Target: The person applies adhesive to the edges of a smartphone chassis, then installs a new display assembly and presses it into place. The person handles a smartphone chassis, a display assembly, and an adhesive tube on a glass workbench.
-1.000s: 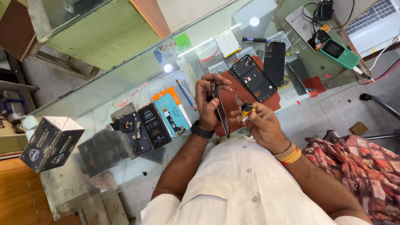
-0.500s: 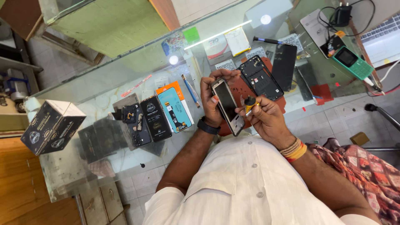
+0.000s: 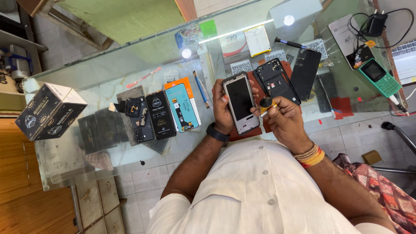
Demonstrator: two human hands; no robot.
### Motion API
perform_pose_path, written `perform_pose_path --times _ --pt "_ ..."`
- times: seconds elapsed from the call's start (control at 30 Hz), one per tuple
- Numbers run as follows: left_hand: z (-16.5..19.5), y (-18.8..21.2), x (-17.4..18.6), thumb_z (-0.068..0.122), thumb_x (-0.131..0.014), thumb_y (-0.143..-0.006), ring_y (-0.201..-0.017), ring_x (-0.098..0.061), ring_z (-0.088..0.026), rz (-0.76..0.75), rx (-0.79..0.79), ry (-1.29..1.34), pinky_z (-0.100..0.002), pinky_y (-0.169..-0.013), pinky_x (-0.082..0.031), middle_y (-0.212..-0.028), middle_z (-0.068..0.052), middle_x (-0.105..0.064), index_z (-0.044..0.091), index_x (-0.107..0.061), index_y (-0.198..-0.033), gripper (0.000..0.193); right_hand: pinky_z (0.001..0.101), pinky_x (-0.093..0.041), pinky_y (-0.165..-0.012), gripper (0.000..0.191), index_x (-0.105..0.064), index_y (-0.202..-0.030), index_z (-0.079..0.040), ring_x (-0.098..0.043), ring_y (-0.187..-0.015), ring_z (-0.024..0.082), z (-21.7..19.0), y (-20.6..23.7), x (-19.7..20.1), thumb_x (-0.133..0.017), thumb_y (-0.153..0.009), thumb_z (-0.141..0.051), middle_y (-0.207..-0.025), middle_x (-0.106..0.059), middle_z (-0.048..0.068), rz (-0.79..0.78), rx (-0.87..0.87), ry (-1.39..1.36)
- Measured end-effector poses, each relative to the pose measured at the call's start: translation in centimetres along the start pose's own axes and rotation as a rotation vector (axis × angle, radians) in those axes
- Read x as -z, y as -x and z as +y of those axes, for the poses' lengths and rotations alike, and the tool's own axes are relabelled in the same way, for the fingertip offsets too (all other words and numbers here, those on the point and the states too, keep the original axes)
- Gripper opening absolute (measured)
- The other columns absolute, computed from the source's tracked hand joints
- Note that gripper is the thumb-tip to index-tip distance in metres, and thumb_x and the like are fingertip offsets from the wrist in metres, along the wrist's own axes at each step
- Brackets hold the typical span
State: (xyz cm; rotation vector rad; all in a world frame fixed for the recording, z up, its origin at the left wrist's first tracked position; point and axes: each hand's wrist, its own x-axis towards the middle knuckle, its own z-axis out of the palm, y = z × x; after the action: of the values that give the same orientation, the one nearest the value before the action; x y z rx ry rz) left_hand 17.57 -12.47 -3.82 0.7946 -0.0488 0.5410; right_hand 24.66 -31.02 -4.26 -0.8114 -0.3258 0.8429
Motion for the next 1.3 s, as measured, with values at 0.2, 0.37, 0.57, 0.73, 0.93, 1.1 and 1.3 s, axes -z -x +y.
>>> perform_pose_path --times 0.2,0.37,0.57,0.73,0.93,1.1,1.3 --pt "-1.5 -1.7 -0.1 0.053 -0.047 -0.11 -0.109 -0.068 -0.032 -0.027 0.037 0.069 -0.045 -0.098 -0.059 -0.131 -0.032 -0.06 0.006 -0.042 -0.128 0.05 0.0398 -0.058 -0.1 0.018 -0.064 -0.113 0.003 -0.073 -0.111 0.027 -1.0 -0.6 0.7 -0.066 -0.105 -0.014 -0.106 -0.074 0.014 0.028 0.018 0.001" --pt "-2.4 -3.2 0.4 0.057 -0.045 -0.11 -0.109 -0.069 -0.032 -0.029 0.113 0.224 -0.046 -0.094 -0.06 -0.128 -0.031 -0.061 0.01 -0.043 -0.126 0.05 0.0388 -0.058 -0.102 0.019 -0.064 -0.114 0.003 -0.074 -0.111 0.027 -2.0 -1.3 0.5 -0.066 -0.106 -0.014 -0.108 -0.074 0.015 0.028 0.08 0.043" --pt "-3.3 -3.3 2.6 0.061 -0.041 -0.111 -0.109 -0.068 -0.032 -0.014 0.215 0.373 -0.043 -0.094 -0.059 -0.13 -0.026 -0.062 0.0 -0.05 -0.14 0.068 0.0361 -0.06 -0.098 0.018 -0.063 -0.114 0.003 -0.074 -0.103 0.023 -2.6 -2.2 -1.5 -0.065 -0.106 -0.013 -0.11 -0.075 0.013 0.091 0.141 0.276" --pt "-3.7 -3.3 3.9 0.065 -0.034 -0.112 -0.109 -0.068 -0.032 0.02 0.24 0.398 -0.042 -0.095 -0.058 -0.13 -0.025 -0.063 -0.007 -0.052 -0.14 0.08 0.0279 -0.058 -0.081 0.014 -0.063 -0.117 0.005 -0.074 -0.093 0.016 -4.2 -2.7 -2.6 -0.063 -0.107 -0.005 -0.103 -0.075 0.011 0.224 0.251 0.742" --pt "-2.3 -3.1 3.4 0.061 -0.035 -0.114 -0.103 -0.069 -0.031 0.025 0.169 0.334 -0.041 -0.091 -0.059 -0.126 -0.027 -0.063 -0.006 -0.053 -0.136 0.073 0.0258 -0.055 -0.08 0.016 -0.065 -0.119 0.008 -0.069 -0.092 0.014 -3.6 -4.6 -4.3 -0.067 -0.105 0.003 -0.104 -0.072 0.013 0.265 0.37 0.941" --pt "-1.4 -3.8 3.3 0.05 -0.043 -0.112 -0.106 -0.07 -0.034 0.073 0.103 0.275 -0.044 -0.091 -0.061 -0.125 -0.028 -0.062 0.009 -0.043 -0.131 0.046 0.0306 -0.062 -0.089 0.012 -0.059 -0.117 0.006 -0.074 -0.1 0.017 -3.3 -5.6 -4.6 -0.06 -0.107 -0.001 -0.112 -0.074 0.013 0.141 0.266 0.579" --pt "-1.7 -3.9 3.6 0.044 -0.043 -0.112 -0.105 -0.07 -0.035 0.101 0.093 0.271 -0.044 -0.092 -0.06 -0.123 -0.03 -0.063 0.008 -0.044 -0.126 0.039 0.0322 -0.064 -0.083 0.013 -0.059 -0.115 0.006 -0.076 -0.093 0.019 -2.9 -5.7 -4.0 -0.059 -0.108 -0.005 -0.11 -0.075 0.019 0.19 0.183 0.44"
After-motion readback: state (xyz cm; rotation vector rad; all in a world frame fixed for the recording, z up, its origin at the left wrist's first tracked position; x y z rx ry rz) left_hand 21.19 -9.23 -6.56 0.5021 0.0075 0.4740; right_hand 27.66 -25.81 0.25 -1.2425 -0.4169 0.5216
